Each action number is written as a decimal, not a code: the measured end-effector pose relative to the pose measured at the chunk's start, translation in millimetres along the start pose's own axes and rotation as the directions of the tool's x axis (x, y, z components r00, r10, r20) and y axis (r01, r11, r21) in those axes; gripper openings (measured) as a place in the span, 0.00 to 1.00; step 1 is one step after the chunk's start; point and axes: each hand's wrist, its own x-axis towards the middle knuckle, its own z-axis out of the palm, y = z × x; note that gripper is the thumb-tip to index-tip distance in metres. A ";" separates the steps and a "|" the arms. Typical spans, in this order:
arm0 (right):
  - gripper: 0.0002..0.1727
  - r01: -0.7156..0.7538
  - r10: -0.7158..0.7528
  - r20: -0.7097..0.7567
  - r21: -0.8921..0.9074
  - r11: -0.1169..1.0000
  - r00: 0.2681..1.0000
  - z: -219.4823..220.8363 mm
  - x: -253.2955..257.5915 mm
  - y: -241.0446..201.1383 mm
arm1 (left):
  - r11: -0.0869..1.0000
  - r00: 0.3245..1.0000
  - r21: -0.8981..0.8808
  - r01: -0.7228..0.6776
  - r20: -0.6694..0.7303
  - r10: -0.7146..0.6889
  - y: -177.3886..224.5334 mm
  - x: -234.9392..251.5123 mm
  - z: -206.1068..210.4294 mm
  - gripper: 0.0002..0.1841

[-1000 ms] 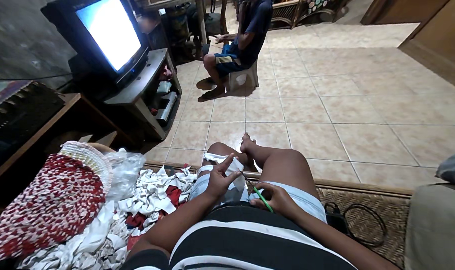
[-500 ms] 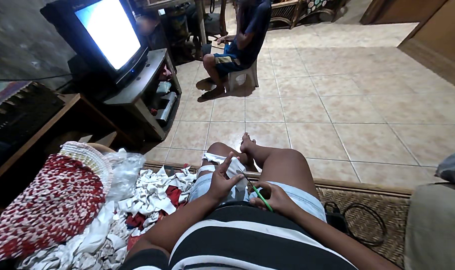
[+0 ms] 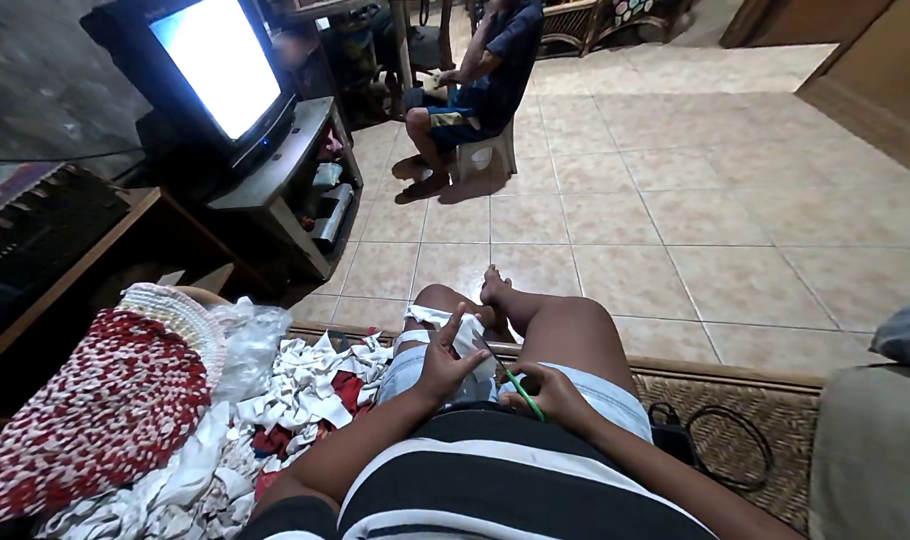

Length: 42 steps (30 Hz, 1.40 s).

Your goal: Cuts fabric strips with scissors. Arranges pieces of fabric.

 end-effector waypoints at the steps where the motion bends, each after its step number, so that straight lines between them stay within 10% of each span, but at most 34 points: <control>1: 0.29 0.002 -0.002 0.008 0.017 1.000 1.000 0.3 0.8 0.4 | 1.000 1.000 -0.004 -0.004 0.009 0.004 -0.7 -0.3 0.3 0.48; 16: 0.24 0.014 -0.015 -0.011 -0.051 0.999 1.000 0.3 -1.6 1.8 | 0.998 0.996 0.047 0.034 -0.089 -0.030 11.1 3.8 -5.6 0.34; 42: 0.27 0.002 -0.003 -0.031 -0.035 0.999 1.000 2.4 1.7 0.9 | 1.000 0.999 0.020 0.016 -0.032 -0.015 8.3 -0.1 -1.3 0.38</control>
